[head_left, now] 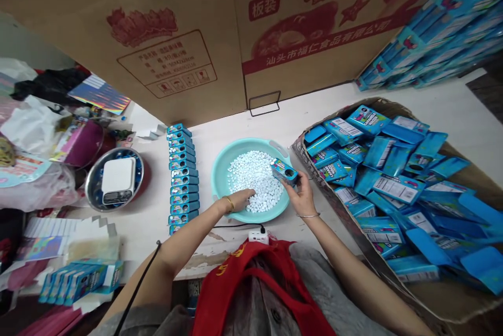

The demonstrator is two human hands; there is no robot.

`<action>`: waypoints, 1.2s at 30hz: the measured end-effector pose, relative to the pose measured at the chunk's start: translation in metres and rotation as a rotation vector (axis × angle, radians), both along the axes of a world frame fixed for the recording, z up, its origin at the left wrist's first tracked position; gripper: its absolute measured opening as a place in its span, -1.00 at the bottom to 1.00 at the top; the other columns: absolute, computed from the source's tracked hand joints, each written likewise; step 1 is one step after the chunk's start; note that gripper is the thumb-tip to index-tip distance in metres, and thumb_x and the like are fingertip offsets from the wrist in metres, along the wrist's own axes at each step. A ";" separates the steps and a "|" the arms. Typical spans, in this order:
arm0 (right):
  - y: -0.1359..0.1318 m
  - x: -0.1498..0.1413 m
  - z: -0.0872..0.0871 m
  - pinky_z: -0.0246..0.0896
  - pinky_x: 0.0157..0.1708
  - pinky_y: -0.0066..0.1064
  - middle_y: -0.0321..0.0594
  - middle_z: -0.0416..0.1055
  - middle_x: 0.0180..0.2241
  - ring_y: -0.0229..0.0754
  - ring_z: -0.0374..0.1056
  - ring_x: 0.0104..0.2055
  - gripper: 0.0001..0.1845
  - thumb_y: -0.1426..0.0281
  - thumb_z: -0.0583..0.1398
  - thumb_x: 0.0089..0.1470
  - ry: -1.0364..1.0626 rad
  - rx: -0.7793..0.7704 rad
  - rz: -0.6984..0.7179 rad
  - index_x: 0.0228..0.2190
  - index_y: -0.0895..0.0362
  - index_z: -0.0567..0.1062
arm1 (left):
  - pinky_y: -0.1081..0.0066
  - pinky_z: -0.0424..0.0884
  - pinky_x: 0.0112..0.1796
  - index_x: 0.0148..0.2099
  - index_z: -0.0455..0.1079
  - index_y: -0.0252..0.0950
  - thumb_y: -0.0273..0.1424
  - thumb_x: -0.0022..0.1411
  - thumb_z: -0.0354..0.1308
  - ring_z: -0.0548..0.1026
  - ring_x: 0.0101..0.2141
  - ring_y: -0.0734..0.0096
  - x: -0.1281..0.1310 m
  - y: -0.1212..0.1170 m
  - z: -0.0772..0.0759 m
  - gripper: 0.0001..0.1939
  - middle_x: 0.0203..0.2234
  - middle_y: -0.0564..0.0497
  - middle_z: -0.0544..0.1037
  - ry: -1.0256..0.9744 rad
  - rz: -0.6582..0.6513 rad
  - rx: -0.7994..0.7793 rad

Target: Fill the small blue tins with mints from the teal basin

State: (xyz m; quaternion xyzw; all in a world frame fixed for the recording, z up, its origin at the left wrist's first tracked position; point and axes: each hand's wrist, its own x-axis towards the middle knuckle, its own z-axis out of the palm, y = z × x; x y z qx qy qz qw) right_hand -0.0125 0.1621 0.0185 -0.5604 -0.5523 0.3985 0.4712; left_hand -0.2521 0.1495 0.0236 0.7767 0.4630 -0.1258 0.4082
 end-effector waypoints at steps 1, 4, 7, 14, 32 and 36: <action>-0.001 0.001 0.001 0.27 -0.08 -0.18 -0.13 0.36 -0.17 -0.11 0.32 -0.15 -0.53 0.24 0.23 0.01 0.001 0.005 0.002 -0.05 0.11 0.28 | 0.38 0.28 -0.03 0.04 0.21 -0.30 -0.55 0.18 -0.01 0.37 -0.05 0.33 -0.002 0.000 0.005 -0.65 -0.04 -0.10 0.40 -0.024 0.006 -0.001; -0.004 0.006 0.004 0.27 -0.10 -0.20 -0.13 0.37 -0.17 -0.11 0.33 -0.17 -0.55 0.25 0.22 0.03 -0.038 0.015 0.018 -0.05 0.11 0.28 | 0.37 0.32 -0.07 0.02 0.20 -0.32 -0.50 0.20 -0.01 0.39 -0.12 0.35 -0.013 0.002 0.032 -0.69 -0.08 -0.09 0.42 -0.127 0.062 0.006; -0.007 0.009 0.008 0.27 -0.07 -0.17 -0.09 0.37 -0.13 -0.06 0.33 -0.12 -0.59 0.28 0.18 0.06 -0.112 0.041 0.064 -0.05 0.10 0.30 | 0.36 0.33 -0.10 0.00 0.21 -0.32 -0.47 0.21 -0.01 0.39 -0.17 0.35 -0.023 0.007 0.073 -0.71 -0.11 -0.10 0.42 -0.228 0.132 0.050; -0.014 -0.001 0.013 0.18 0.07 -0.04 -0.05 0.33 -0.04 0.00 0.26 0.05 -0.59 0.45 0.05 0.06 -0.190 0.198 0.229 -0.01 0.08 0.29 | 0.32 0.34 -0.08 0.01 0.26 -0.31 -0.50 0.23 -0.02 0.43 -0.13 0.30 -0.007 0.022 0.164 -0.72 -0.11 -0.11 0.45 -0.018 0.026 0.219; -0.034 -0.027 0.005 0.21 0.02 -0.14 -0.10 0.33 -0.07 -0.05 0.29 -0.03 -0.57 0.27 0.18 0.06 0.048 0.009 0.240 -0.03 0.08 0.27 | 0.27 0.42 -0.20 -0.05 0.34 -0.34 -0.40 0.26 0.04 0.47 -0.23 0.26 0.003 0.013 0.208 -0.77 -0.20 -0.13 0.45 0.217 0.124 0.395; -0.039 -0.031 0.011 0.23 0.01 -0.19 -0.13 0.33 -0.08 -0.08 0.30 -0.05 -0.55 0.24 0.21 0.05 0.160 -0.048 0.380 -0.03 0.06 0.27 | 0.37 0.42 -0.27 0.19 0.13 -0.31 -0.11 0.04 0.28 0.42 -0.17 0.28 -0.020 -0.005 0.160 -0.25 -0.02 -0.18 0.34 -0.270 0.363 0.390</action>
